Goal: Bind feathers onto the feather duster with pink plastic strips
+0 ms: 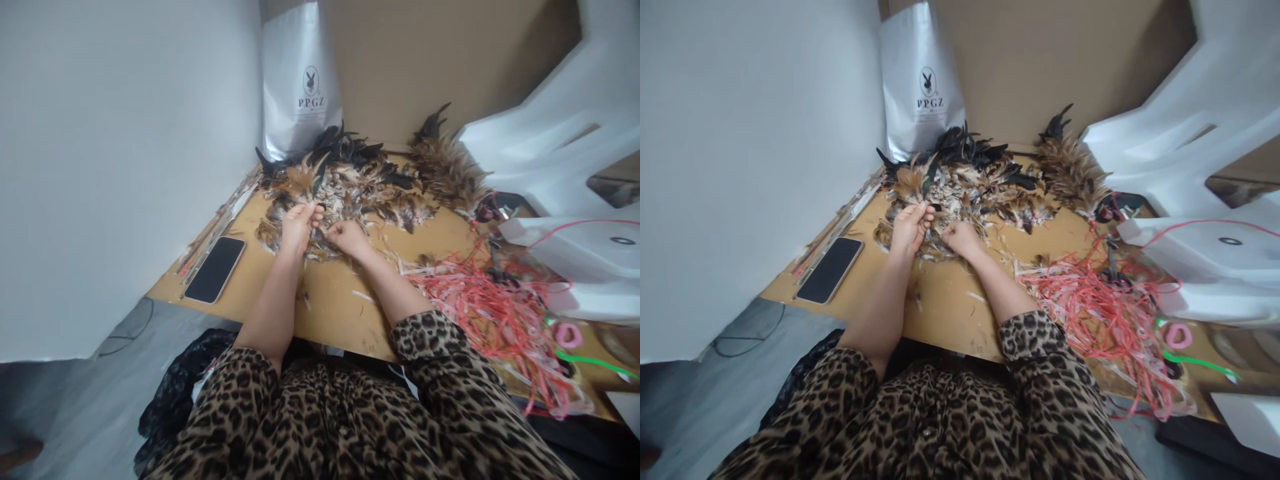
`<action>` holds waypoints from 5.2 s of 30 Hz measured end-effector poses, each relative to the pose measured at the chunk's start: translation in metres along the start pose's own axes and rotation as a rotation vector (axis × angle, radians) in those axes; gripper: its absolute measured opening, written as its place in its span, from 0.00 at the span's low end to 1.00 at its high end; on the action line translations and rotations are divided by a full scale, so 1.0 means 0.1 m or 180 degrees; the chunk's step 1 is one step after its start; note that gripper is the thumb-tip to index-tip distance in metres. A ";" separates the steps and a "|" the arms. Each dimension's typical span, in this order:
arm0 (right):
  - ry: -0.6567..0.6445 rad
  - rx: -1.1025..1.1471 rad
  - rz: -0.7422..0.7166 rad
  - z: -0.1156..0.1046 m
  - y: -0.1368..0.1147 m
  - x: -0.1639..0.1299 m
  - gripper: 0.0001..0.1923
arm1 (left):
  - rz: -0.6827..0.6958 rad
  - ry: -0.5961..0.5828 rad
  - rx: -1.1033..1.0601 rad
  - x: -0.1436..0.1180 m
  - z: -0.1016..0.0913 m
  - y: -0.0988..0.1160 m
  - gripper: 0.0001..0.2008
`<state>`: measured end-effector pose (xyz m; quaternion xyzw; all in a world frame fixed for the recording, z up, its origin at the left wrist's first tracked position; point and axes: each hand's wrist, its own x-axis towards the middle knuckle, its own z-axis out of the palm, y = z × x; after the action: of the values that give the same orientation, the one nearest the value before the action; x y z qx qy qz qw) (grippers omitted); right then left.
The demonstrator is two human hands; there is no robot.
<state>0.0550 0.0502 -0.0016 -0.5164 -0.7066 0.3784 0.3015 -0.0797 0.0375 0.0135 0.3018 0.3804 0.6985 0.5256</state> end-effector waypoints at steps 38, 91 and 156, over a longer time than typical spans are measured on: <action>-0.0182 0.2238 0.0104 -0.24 0.06 0.06 0.18 | -0.1322 -0.0830 0.0449 -0.07 -0.13 -0.24 0.07; 0.0207 0.1718 -0.0086 -0.24 -0.01 0.05 0.17 | -0.0648 -0.0805 0.0984 -0.09 -0.09 -0.24 0.13; 0.0745 0.2597 -0.0042 -0.30 -0.03 0.10 0.16 | -0.1074 -0.0374 0.0311 -0.07 -0.10 -0.21 0.08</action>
<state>0.0756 0.0663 0.0171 -0.3896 -0.4631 0.5639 0.5618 -0.0757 0.0319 -0.0101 0.2992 0.4278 0.5624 0.6413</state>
